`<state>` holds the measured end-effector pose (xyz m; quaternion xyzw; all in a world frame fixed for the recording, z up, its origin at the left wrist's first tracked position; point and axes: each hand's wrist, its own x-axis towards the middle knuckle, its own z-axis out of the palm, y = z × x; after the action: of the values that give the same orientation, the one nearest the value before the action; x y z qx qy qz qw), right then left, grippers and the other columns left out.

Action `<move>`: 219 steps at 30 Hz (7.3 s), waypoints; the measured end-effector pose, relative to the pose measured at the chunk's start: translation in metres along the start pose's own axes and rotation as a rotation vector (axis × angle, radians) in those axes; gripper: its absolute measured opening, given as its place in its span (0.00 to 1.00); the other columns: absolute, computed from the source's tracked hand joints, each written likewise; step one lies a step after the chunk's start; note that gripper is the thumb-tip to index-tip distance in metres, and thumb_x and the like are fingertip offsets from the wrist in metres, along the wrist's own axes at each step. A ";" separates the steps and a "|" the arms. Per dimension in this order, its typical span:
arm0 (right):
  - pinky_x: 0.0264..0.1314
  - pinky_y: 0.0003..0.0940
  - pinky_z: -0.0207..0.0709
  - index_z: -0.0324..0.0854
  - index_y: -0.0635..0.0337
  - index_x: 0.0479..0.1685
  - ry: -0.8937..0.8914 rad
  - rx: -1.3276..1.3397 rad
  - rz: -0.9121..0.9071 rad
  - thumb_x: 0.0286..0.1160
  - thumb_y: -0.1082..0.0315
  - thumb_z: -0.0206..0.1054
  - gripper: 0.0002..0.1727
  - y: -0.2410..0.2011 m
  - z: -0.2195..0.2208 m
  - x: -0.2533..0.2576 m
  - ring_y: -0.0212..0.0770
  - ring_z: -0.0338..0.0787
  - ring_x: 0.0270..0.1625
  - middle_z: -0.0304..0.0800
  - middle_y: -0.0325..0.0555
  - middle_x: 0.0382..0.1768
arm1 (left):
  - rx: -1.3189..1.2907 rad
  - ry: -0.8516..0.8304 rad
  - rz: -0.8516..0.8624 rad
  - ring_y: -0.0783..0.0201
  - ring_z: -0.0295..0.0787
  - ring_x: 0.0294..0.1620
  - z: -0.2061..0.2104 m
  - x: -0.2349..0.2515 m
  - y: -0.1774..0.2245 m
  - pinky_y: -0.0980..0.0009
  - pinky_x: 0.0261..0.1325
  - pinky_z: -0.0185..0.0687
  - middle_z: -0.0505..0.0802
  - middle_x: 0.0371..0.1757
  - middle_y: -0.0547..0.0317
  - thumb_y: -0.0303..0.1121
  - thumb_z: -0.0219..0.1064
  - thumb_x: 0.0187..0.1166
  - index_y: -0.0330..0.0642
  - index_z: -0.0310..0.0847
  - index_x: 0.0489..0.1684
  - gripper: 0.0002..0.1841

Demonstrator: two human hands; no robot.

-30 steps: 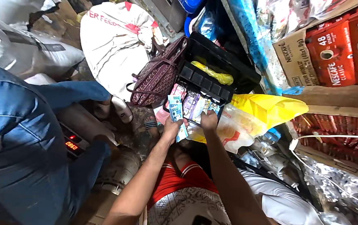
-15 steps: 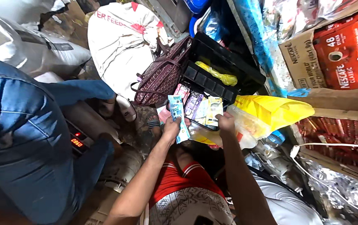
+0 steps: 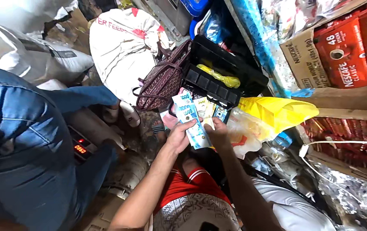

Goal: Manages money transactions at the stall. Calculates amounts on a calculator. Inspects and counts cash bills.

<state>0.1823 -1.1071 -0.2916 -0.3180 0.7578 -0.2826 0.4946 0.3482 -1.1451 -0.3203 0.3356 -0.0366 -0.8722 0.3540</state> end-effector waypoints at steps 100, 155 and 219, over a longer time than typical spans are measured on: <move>0.47 0.44 0.90 0.88 0.56 0.59 -0.141 0.286 0.059 0.77 0.64 0.74 0.15 -0.041 -0.006 0.007 0.43 0.94 0.42 0.95 0.49 0.47 | 0.589 0.383 0.269 0.62 0.94 0.37 0.010 -0.001 0.000 0.62 0.42 0.93 0.96 0.40 0.54 0.24 0.75 0.73 0.38 0.85 0.51 0.11; 0.46 0.42 0.90 0.87 0.57 0.59 -0.180 0.294 0.025 0.79 0.64 0.73 0.14 -0.040 -0.007 0.007 0.41 0.94 0.42 0.95 0.49 0.47 | 0.635 0.338 0.278 0.63 0.94 0.33 0.001 -0.005 0.002 0.64 0.39 0.93 0.96 0.36 0.56 0.28 0.73 0.77 0.40 0.88 0.46 0.05; 0.53 0.48 0.91 0.80 0.61 0.68 -0.162 0.415 0.180 0.83 0.62 0.68 0.19 -0.018 0.048 -0.002 0.46 0.94 0.47 0.93 0.54 0.49 | 0.537 0.014 0.018 0.57 0.95 0.51 -0.032 -0.035 -0.003 0.57 0.58 0.93 0.95 0.52 0.49 0.55 0.58 0.87 0.37 0.78 0.69 0.29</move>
<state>0.2317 -1.1224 -0.2937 -0.1623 0.6667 -0.3608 0.6317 0.3842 -1.1146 -0.3261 0.4233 -0.2669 -0.8257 0.2603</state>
